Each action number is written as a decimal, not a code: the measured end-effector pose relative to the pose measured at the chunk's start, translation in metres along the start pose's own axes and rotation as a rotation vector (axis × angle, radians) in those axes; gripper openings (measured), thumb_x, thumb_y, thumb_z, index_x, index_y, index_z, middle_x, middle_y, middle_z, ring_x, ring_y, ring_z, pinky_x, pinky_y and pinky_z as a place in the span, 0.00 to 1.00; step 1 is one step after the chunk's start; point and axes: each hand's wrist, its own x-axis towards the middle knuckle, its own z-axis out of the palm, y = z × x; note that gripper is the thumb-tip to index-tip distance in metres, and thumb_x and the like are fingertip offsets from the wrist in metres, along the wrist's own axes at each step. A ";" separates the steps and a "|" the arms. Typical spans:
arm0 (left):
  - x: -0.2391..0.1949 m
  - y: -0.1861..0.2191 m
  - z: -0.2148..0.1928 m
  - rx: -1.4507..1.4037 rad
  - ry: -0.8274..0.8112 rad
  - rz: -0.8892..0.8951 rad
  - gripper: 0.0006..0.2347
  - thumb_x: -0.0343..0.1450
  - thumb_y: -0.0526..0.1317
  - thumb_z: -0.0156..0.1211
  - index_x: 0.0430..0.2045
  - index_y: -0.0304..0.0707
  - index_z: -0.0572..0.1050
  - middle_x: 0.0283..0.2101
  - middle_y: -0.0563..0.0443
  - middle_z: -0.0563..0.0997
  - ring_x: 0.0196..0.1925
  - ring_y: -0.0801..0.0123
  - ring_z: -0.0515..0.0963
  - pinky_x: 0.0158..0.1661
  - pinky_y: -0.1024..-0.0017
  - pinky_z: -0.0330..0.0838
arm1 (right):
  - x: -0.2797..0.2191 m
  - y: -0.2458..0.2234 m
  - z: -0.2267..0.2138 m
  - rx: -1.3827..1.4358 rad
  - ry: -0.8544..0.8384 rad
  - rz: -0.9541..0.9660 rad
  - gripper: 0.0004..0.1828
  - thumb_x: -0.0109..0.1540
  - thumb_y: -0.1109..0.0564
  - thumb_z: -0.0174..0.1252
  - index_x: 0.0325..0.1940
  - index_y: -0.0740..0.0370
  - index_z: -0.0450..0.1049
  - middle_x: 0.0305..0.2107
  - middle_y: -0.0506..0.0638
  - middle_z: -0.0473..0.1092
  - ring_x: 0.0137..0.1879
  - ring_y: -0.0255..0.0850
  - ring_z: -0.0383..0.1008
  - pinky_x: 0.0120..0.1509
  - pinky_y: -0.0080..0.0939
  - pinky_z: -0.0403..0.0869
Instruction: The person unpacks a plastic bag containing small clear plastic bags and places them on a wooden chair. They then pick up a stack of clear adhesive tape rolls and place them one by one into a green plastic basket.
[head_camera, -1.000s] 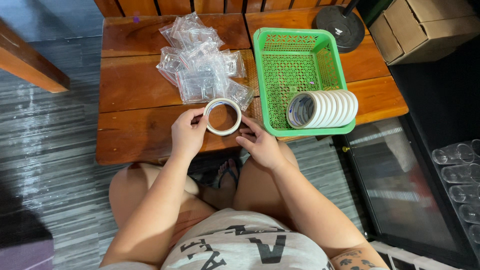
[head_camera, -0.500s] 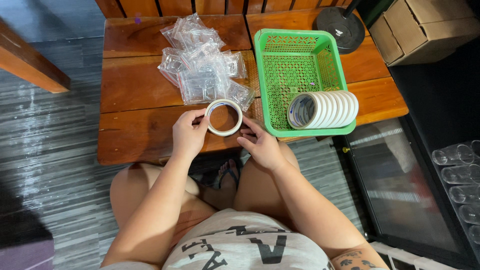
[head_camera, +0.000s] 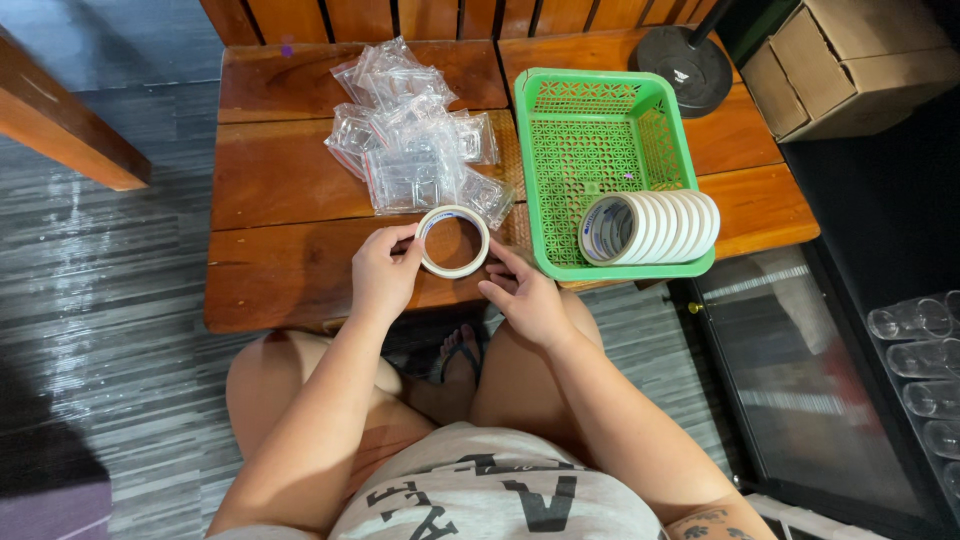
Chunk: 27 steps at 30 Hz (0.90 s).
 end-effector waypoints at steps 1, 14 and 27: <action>0.000 0.000 0.000 0.008 0.005 0.009 0.11 0.72 0.33 0.64 0.48 0.32 0.81 0.46 0.38 0.80 0.48 0.60 0.84 0.46 0.74 0.83 | -0.001 -0.001 0.000 -0.007 0.006 -0.001 0.38 0.60 0.66 0.68 0.74 0.60 0.65 0.63 0.62 0.66 0.61 0.43 0.73 0.69 0.40 0.74; -0.001 0.000 -0.001 0.033 -0.019 -0.001 0.11 0.73 0.34 0.63 0.49 0.32 0.80 0.47 0.39 0.79 0.49 0.61 0.83 0.47 0.74 0.83 | -0.004 -0.001 0.006 -0.026 0.036 -0.013 0.38 0.59 0.67 0.68 0.73 0.61 0.66 0.60 0.61 0.68 0.60 0.42 0.72 0.69 0.42 0.75; -0.003 -0.011 0.003 -0.025 0.059 0.040 0.10 0.73 0.33 0.62 0.48 0.35 0.81 0.47 0.42 0.79 0.48 0.63 0.84 0.46 0.74 0.83 | -0.017 -0.019 0.018 -0.154 0.088 -0.178 0.36 0.58 0.67 0.68 0.71 0.62 0.68 0.57 0.63 0.71 0.60 0.48 0.75 0.66 0.47 0.77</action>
